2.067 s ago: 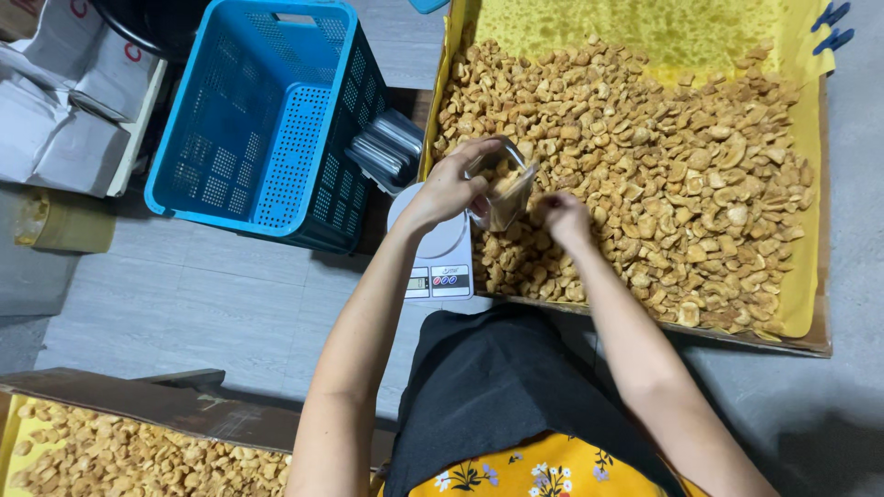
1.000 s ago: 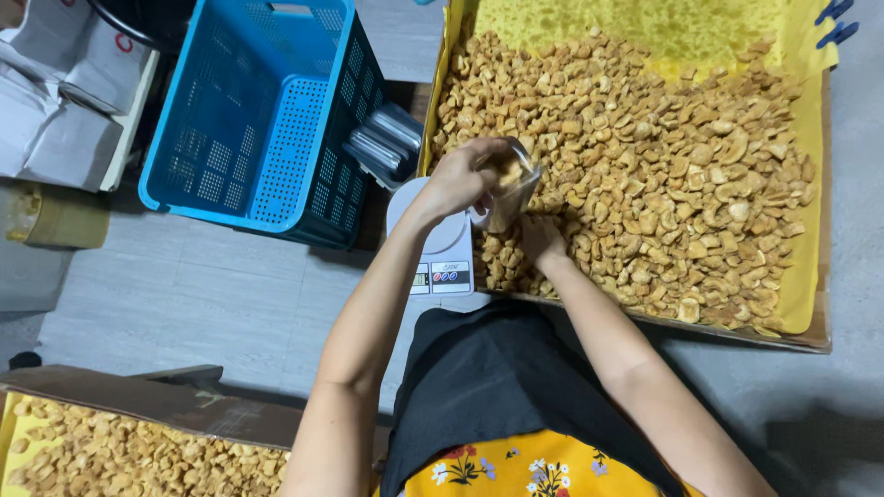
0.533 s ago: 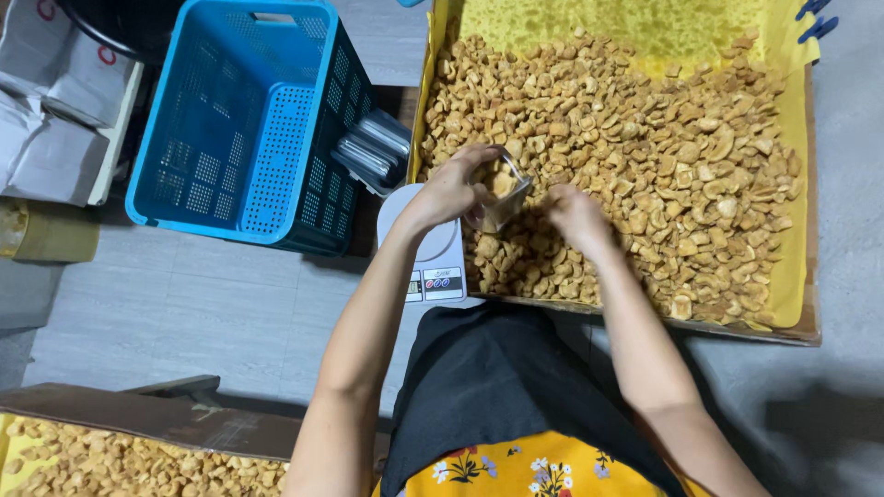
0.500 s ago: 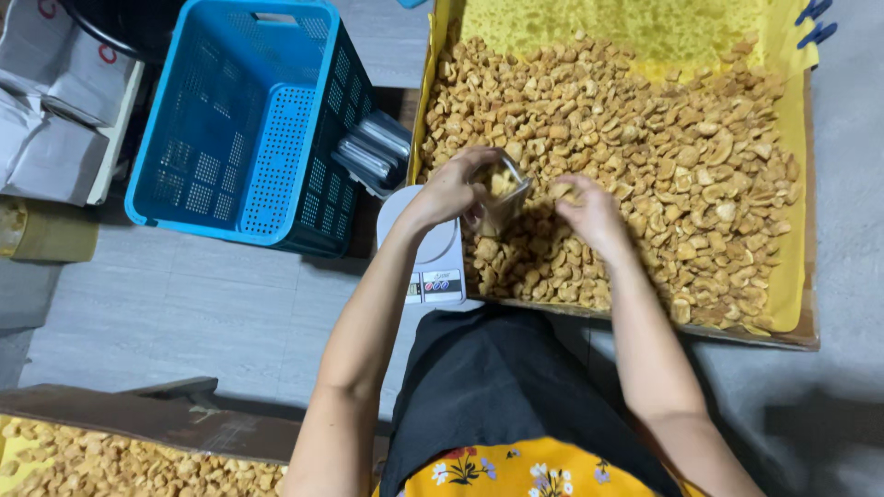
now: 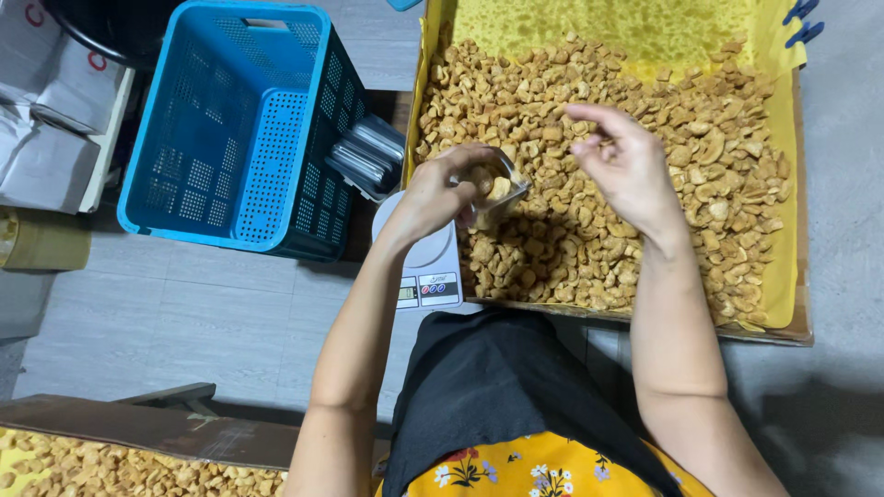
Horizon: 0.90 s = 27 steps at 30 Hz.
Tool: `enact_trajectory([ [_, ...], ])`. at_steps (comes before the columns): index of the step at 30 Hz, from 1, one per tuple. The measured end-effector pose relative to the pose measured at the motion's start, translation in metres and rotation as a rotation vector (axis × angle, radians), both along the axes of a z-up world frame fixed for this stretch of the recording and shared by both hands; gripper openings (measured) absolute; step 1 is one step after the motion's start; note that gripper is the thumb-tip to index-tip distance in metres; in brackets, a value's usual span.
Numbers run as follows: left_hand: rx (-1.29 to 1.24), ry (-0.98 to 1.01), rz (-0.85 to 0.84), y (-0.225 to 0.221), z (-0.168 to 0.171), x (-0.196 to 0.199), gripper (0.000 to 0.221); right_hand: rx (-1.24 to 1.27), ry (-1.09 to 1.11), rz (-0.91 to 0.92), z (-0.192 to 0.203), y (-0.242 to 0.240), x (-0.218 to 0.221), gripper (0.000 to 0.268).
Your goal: The person fills small plastic bags with snacks from a large bin, weighs each bag on a digital scale, and seals the bags.
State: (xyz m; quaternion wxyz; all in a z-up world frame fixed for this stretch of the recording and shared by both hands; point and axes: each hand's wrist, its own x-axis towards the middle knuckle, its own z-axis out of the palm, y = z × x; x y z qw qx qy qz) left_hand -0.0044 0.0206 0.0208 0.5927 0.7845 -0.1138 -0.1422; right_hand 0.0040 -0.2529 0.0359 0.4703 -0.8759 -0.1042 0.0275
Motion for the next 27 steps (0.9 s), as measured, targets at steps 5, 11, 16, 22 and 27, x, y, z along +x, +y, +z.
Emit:
enact_trajectory([
  [5,0.044,0.024,0.016,0.010,0.031,-0.004,0.055,0.041,-0.037,0.085,-0.051,0.013,0.001,0.043],
  [11,-0.031,0.004,0.146,0.054,0.042,-0.037,0.052,-0.180,0.139,0.121,-0.143,0.015,-0.008,0.039],
  [16,-0.159,0.082,0.300,0.086,0.024,-0.056,0.051,-0.256,0.436,0.106,-0.208,0.025,-0.031,0.040],
  [22,-0.117,0.107,0.351,0.096,-0.002,-0.060,0.056,-0.211,0.301,0.210,-0.262,0.035,-0.042,0.037],
  [27,-0.001,0.039,0.331,0.101,0.012,-0.065,0.049,-0.211,0.347,0.185,-0.271,0.042,-0.043,0.036],
])
